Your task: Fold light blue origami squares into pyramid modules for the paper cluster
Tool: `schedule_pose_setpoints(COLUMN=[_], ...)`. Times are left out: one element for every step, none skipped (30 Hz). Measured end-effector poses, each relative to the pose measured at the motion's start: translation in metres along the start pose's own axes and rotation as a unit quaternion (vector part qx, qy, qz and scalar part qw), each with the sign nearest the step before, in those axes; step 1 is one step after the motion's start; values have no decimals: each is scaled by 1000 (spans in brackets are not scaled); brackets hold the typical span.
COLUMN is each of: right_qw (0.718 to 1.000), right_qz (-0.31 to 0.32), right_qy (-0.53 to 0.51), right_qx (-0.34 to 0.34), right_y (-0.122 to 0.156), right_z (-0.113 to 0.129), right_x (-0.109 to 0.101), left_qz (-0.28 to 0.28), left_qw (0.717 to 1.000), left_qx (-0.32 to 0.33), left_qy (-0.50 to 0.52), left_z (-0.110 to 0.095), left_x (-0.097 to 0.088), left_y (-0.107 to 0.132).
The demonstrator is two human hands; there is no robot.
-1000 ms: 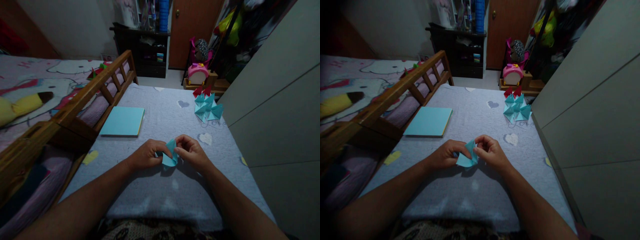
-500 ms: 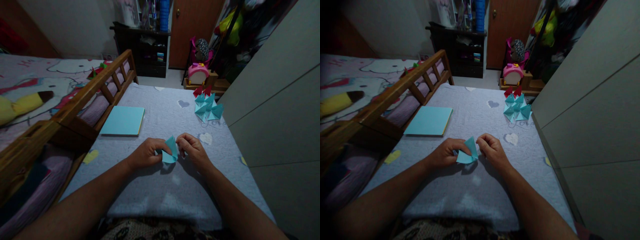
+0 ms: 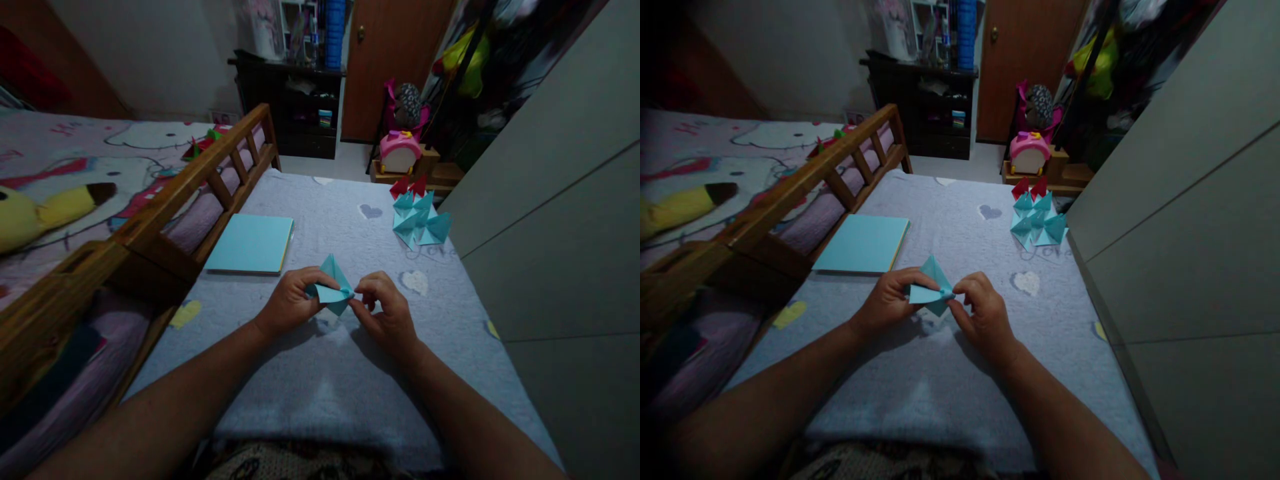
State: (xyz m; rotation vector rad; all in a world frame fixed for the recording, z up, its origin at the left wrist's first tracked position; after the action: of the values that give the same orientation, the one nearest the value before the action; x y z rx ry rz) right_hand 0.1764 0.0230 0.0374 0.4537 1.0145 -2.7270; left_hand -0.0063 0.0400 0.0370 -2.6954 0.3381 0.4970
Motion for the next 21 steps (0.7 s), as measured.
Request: schedule_pose_setpoints(right_qw=[1000,1000,999,999,998,998,997,996,996,996,995,995,995,995,995,996,996,996,996,996,996], right_qz=[0,1,2,2,2,3,5,7,10,13,14,14,10,4,-3,-10,-14,-14,-12,-8,-5], right_qy=[10,21,32,43,53,63,72,79,84,87,89,90,90,90,89,87,85,83,81,80,79], right_qx=[-6,-11,-15,-18,-20,-23,-26,-28,-30,-32,-34,-36,-38,-38,-34,-30,-26,-25,-27,-30,-34], right_y=[0,0,0,1,1,1,2,2,2,2,3,3,3,3,3,3,2,2,2,1,1], right_z=[0,1,2,3,4,5,6,7,7,7,7,7,7,6,6,5,5,5,6,6,7], right_x=[0,-1,-2,-2,-3,-3,-2,-2,-1,0,0,1,1,0,0,-1,-1,-1,-1,-1,-1], left_qz=[2,4,5,6,7,7,7,8,11,17,21,28,33,37,40,41,42,43,43,46,48], left_qw=[1000,1000,1000,1000,1000,1000,1000,1000,1000,1000,1000,999,999,999,999,999,999,999,999,998,998], left_qx=[2,4,7,8,9,10,11,13,14,16,18,16,12,8,2,-5,-12,-19,-26,-32,-36], left_qy=[5,10,14,16,17,17,17,16,14,12,9,6,3,-1,-6,-9,-11,-10,-7,-2,4], left_z=[0,-1,-1,-1,-1,-2,-2,-2,-3,-3,-4,-4,-4,-3,-3,-2,-1,0,0,1,1], left_x=[1,1,2,3,3,3,3,3,4,4,4,4,4,4,4,4,4,5,5,5,5], left_y=[0,0,0,1,1,1,1,1,1,1,1,2,2,2,3,3,3,3,4,4,4])
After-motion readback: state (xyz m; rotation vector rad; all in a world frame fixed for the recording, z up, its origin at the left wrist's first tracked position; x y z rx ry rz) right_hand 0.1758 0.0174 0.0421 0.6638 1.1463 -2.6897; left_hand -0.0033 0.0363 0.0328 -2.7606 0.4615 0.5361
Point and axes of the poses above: each hand's wrist, its own y-axis away from the middle knuckle, its own x-axis out of the palm, z = x × y, the point moved 4 cm from there along -y, towards the middle knuckle, and after that the axes turned 7 degrees about -y, right-handed, at the moved point
